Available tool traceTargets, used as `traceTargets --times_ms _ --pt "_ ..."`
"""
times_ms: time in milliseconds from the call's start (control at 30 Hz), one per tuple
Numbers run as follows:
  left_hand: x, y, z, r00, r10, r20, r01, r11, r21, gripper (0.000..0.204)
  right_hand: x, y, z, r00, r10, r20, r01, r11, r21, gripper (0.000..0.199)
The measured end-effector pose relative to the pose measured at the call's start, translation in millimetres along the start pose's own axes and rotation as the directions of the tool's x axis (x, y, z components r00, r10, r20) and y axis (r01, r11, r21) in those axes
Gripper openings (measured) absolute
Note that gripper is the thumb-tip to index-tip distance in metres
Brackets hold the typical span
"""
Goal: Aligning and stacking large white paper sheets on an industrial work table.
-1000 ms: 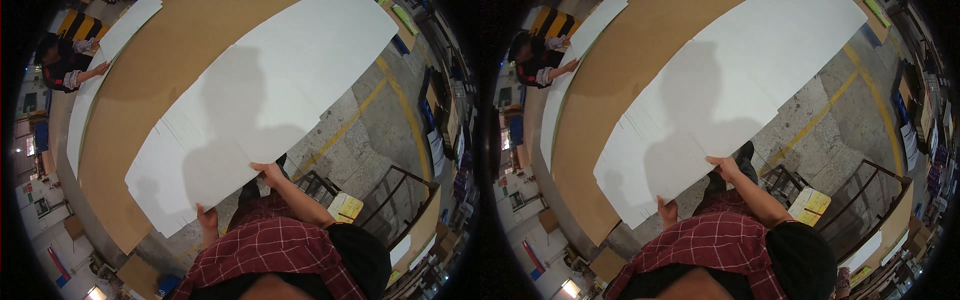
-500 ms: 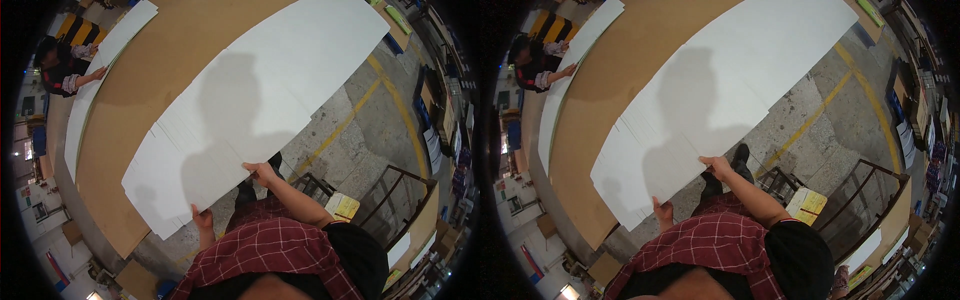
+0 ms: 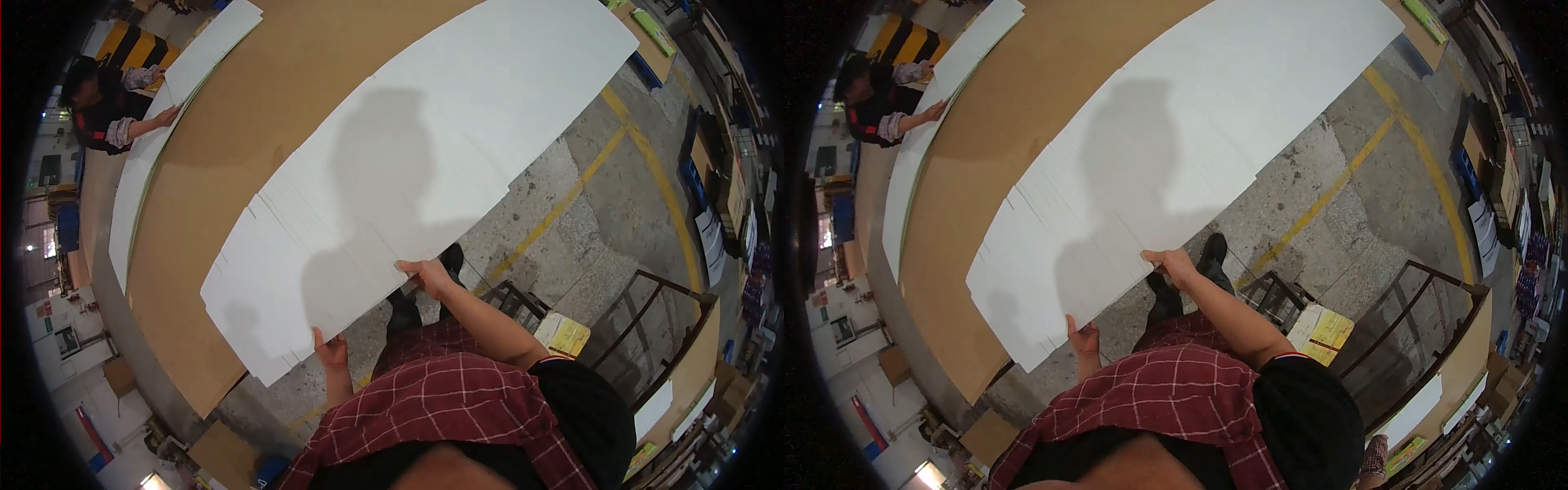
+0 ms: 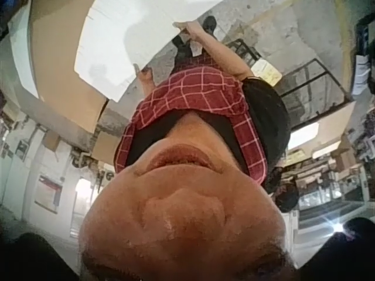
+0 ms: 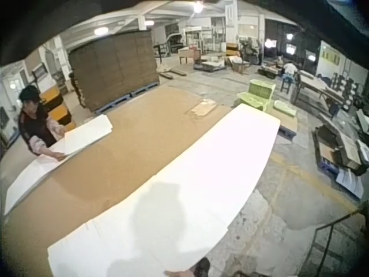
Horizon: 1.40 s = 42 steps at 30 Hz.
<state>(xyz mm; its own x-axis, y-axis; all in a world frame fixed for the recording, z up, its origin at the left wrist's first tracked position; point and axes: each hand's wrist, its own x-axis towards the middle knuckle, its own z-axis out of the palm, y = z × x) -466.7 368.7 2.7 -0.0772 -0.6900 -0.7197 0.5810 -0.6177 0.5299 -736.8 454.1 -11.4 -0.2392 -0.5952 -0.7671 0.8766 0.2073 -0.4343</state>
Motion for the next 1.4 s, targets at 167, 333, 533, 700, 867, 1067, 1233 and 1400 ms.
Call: traceTargets --times_ms 167,333,533,700,867,1067,1233,1400 --pt "0.9 -0.3 -0.8 0.999 -0.010 0.044 0.011 1.000 -0.021 0.030 0.8 -1.5 -3.4 0.995 0.096 0.019 -0.095 0.994 -0.057 0.039" --pt "5.9 -2.1 -10.9 0.996 -0.018 0.082 0.021 0.999 -0.030 0.030 0.8 0.5 -1.8 0.999 0.026 -0.018 -0.028 0.993 -0.111 0.035" --pt "10.0 -7.0 -8.9 0.994 0.002 0.106 -0.003 1.000 0.009 0.031 -5.1 -9.9 4.5 1.000 0.004 0.005 -0.003 0.995 -0.100 0.034" --pt "16.0 -3.8 -9.9 0.997 -0.005 0.077 0.004 1.000 0.016 0.030 5.1 -4.1 -1.0 0.995 0.077 0.067 -0.075 0.997 -0.024 0.028" --pt "9.9 -5.7 -6.4 0.997 -0.024 0.070 0.018 0.997 0.077 0.029 14.7 4.1 -7.1 0.995 0.085 0.051 -0.085 0.996 0.007 0.028" --pt "24.2 -1.1 -28.3 0.993 -0.038 0.115 0.030 0.997 0.067 0.029 3.2 -10.4 4.7 0.984 0.173 0.048 -0.175 0.983 0.054 0.027" --pt "20.5 -5.1 -20.1 0.995 -0.012 0.100 0.006 0.999 0.054 0.031 3.4 -12.1 4.8 0.984 0.176 0.041 -0.179 0.977 0.118 0.027" --pt "16.4 -11.3 -13.9 0.996 -0.036 0.078 0.033 0.999 0.036 0.034 5.4 -13.8 -4.1 0.978 0.209 0.022 -0.211 0.974 0.082 0.023"
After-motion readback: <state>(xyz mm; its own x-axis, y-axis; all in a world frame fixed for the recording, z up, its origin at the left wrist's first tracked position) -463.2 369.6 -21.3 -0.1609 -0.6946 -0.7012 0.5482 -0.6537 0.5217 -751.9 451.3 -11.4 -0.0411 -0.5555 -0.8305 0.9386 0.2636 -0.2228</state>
